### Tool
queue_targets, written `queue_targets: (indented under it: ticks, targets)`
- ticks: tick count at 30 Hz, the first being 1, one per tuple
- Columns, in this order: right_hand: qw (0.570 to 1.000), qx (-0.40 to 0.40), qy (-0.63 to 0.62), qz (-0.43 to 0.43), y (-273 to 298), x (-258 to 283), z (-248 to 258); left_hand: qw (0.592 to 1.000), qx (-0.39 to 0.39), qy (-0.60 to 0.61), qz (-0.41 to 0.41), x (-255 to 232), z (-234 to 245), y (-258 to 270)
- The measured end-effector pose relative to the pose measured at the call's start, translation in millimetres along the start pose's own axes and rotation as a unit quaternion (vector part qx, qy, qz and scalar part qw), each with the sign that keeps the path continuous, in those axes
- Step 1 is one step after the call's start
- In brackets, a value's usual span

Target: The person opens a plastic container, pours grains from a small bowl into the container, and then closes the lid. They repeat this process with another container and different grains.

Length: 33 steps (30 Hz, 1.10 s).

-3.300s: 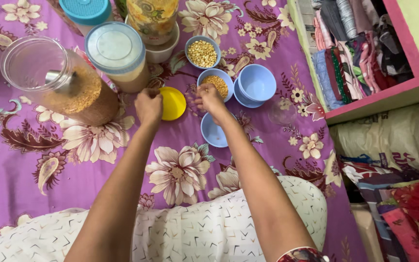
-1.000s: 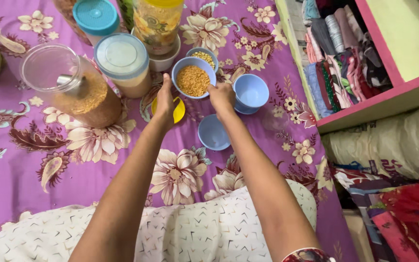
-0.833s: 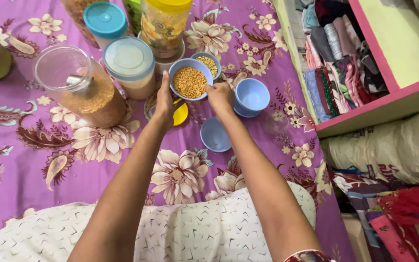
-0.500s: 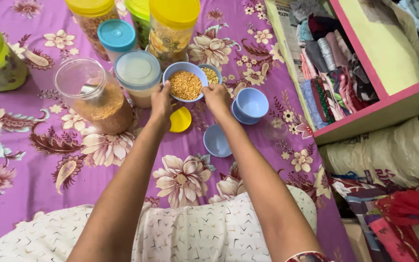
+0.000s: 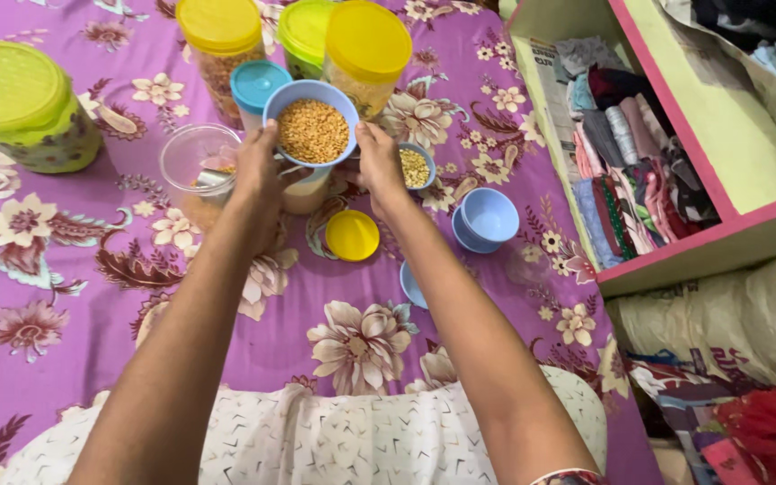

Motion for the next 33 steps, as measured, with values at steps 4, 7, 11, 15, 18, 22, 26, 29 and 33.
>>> queue_targets:
  ticks: [4,7,11,15,18,22,26,29,33]
  targets:
    - [0.999,0.031,-0.03,0.008,0,3,-38,1.0,0.012,-0.009,-0.012,-23,25,-3]
    - [0.998,0.035,-0.045,0.041,2,4,-62,1.0,0.001,-0.017,-0.017,-38,38,-3]
    - [0.995,0.054,-0.068,0.055,4,2,-83,1.0,-0.005,-0.008,-0.021,-49,55,0]
    - [0.992,0.064,-0.019,0.11,4,-1,-104,0.999,-0.013,-0.016,-0.041,-56,79,1]
    - [0.987,0.075,0.004,0.144,2,-4,-120,0.998,-0.012,-0.012,-0.063,-61,96,0]
    - [0.993,0.064,-0.078,0.059,1,-19,-140,0.996,-0.023,-0.017,-0.081,-65,112,0]
    - [0.986,0.076,-0.118,0.087,2,-30,-154,0.993,-0.041,-0.026,-0.11,-68,128,0]
    - [0.979,0.094,-0.104,0.151,0,-39,-158,0.988,-0.042,-0.05,-0.138,-68,143,-2]
    - [0.982,0.05,-0.084,0.163,-7,-52,-165,0.985,-0.064,-0.03,-0.155,-60,154,-13]
Point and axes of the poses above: each hand's wrist, its own y-axis away from the middle knuckle, its own z-axis out of the back of the hand, x = y × z, the point moved 5 cm from there along -y, towards the middle knuckle, and after that the axes turned 15 degrees about -y, right-handed, at the moved point
